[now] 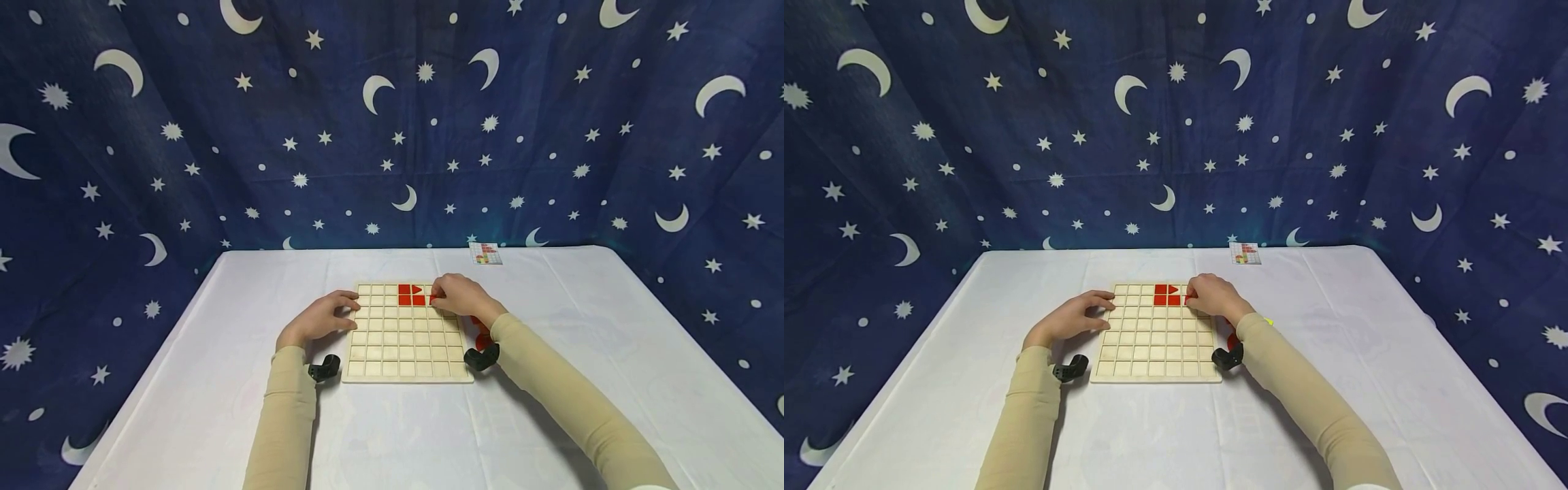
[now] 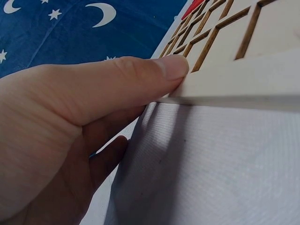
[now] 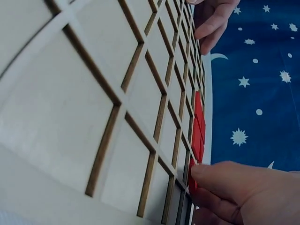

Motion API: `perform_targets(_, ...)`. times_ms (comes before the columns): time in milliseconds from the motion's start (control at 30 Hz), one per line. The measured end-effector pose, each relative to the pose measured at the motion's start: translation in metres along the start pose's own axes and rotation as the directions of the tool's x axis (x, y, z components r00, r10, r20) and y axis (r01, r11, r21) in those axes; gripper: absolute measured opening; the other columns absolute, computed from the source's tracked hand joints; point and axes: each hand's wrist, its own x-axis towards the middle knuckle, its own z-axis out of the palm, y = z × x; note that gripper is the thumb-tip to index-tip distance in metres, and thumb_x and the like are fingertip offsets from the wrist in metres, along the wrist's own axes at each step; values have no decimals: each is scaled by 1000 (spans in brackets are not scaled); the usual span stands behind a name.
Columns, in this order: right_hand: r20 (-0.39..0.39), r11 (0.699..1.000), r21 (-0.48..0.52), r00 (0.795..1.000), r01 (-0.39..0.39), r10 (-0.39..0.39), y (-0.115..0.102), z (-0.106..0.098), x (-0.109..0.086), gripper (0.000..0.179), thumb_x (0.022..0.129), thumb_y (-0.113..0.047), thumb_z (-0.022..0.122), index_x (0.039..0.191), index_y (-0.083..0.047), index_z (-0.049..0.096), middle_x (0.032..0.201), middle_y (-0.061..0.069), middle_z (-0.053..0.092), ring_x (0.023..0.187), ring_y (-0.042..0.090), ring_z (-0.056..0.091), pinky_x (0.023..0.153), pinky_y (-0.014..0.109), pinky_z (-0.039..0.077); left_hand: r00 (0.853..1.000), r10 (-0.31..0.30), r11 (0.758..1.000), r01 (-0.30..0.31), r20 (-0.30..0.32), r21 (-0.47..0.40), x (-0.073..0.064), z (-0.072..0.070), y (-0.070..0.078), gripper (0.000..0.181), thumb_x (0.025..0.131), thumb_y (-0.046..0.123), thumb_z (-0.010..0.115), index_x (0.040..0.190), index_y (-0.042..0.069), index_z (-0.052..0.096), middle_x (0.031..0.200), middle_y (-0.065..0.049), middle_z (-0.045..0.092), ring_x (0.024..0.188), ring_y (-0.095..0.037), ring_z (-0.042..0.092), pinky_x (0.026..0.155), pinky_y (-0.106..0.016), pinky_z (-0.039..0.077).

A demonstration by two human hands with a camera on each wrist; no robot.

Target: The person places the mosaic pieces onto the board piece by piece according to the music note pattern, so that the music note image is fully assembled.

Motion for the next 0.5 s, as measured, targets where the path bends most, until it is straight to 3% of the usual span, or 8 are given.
perform_targets(200, 0, 1000, -5, 1000, 17, -17, 1, 0, 2, 14, 91, -14, 67, 103, -8, 72, 99, 5, 69, 90, 22, 59, 86, 41, 52, 1000, 2, 1000, -2, -7, 1, 0, 0, 1, 39, 86, 15, 75, 121, 2, 66, 145, -11, 48, 137, -32, 39, 113, -47, 32)
perform_targets(500, 5, 999, -8, 999, 35, -35, 1, 4, 6, 14, 92, -14, 67, 103, -7, 72, 98, 4, 70, 90, 21, 60, 88, 41, 52, 1000, 11, 1000, -11, -4, 4, -1, 0, 1, 38, 86, 16, 75, 121, 2, 65, 144, -11, 48, 137, -32, 39, 113, -47, 32)
